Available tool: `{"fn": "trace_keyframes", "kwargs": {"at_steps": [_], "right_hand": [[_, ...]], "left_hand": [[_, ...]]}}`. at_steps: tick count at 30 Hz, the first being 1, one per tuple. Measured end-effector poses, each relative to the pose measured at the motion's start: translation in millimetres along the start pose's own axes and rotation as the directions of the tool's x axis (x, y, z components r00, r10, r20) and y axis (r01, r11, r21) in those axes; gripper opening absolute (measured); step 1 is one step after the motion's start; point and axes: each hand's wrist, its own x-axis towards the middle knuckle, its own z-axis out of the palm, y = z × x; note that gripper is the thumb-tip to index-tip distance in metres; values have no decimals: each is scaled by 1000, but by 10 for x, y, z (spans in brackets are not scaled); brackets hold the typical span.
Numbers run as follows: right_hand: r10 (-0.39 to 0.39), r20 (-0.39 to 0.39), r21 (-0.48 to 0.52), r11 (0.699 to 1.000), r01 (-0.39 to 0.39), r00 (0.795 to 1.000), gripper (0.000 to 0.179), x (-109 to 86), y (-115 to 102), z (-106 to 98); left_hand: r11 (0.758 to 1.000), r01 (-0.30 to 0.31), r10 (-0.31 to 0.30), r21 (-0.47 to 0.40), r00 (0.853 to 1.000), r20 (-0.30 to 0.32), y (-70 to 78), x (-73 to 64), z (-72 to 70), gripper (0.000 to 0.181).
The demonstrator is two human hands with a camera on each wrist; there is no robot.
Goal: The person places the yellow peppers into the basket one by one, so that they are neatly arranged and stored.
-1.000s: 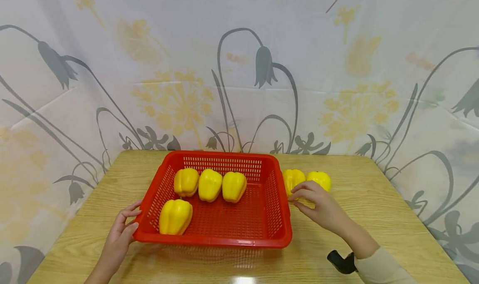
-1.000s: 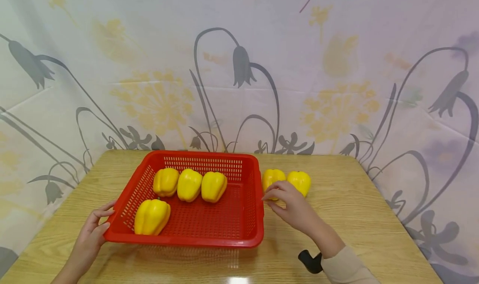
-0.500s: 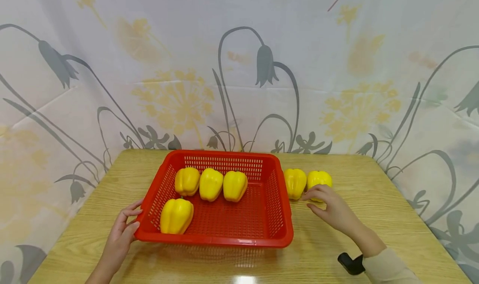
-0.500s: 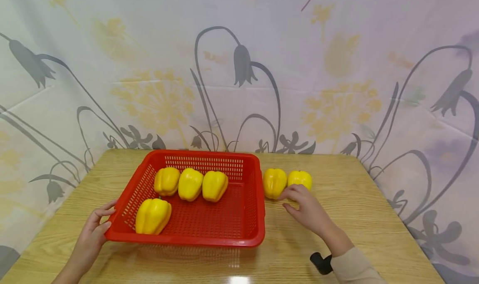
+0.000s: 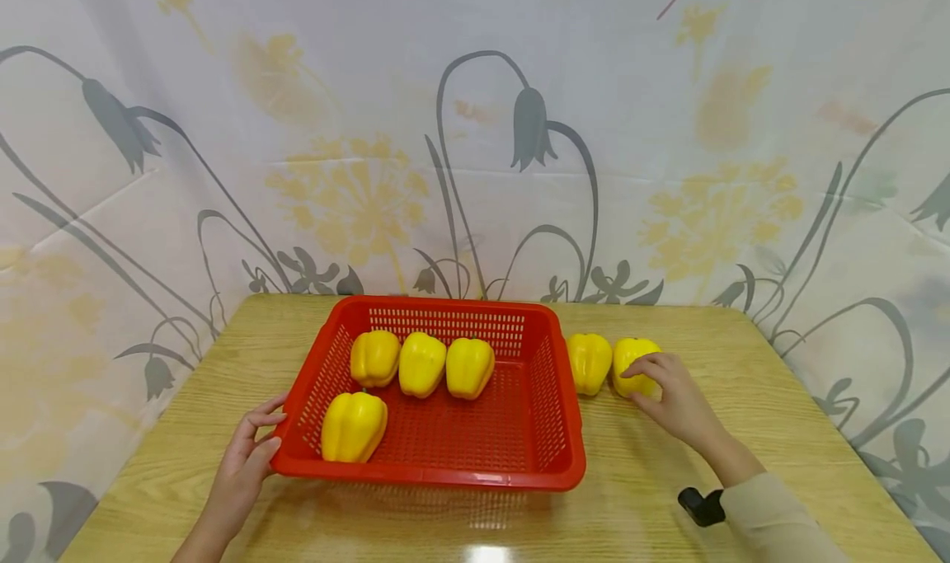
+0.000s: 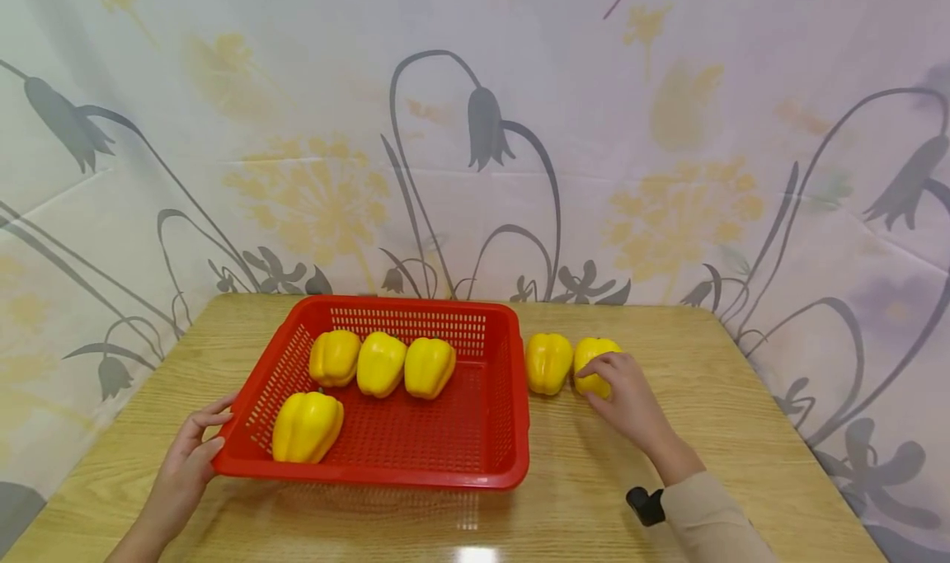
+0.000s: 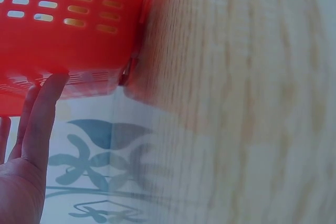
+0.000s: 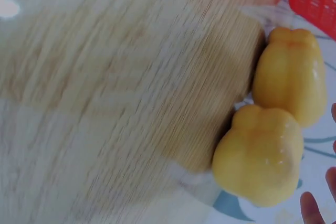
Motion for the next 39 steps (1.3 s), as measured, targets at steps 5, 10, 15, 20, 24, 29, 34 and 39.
{"fn": "trace_keyframes", "kwargs": {"at_steps": [5, 10, 15, 20, 24, 29, 34, 39], "right_hand": [[69, 9, -18, 997, -69, 998, 36, 22, 124, 1], [201, 78, 8, 979, -202, 977, 39, 27, 240, -37], [250, 218, 27, 965, -262, 943, 51, 35, 324, -65], [288, 287, 30, 951, -309, 914, 57, 30, 365, -66], [335, 291, 42, 931, -362, 896, 54, 32, 361, -36], [344, 265, 43, 929, -368, 901, 53, 29, 327, 6], [349, 249, 36, 929, -369, 904, 53, 21, 309, -6], [376, 266, 60, 912, -405, 887, 53, 14, 313, -51]], "left_hand": [[1000, 7, -7, 7, 1000, -9, 9, 0, 4, 24], [1000, 8, -8, 14, 1000, -11, 14, 4, 10, 23], [1000, 6, -6, 16, 1000, -13, 9, 8, 7, 24], [1000, -1, 1, -4, 1000, 1, 4, 13, 19, 24], [1000, -3, 3, -5, 1000, -3, 10, 6, 24, 25], [1000, 0, 0, 3, 1000, -8, 17, 4, 23, 25], [1000, 10, -10, 11, 1000, -12, 14, 3, 31, 24], [1000, 6, -6, 10, 1000, -10, 16, 0, 21, 25]]}}
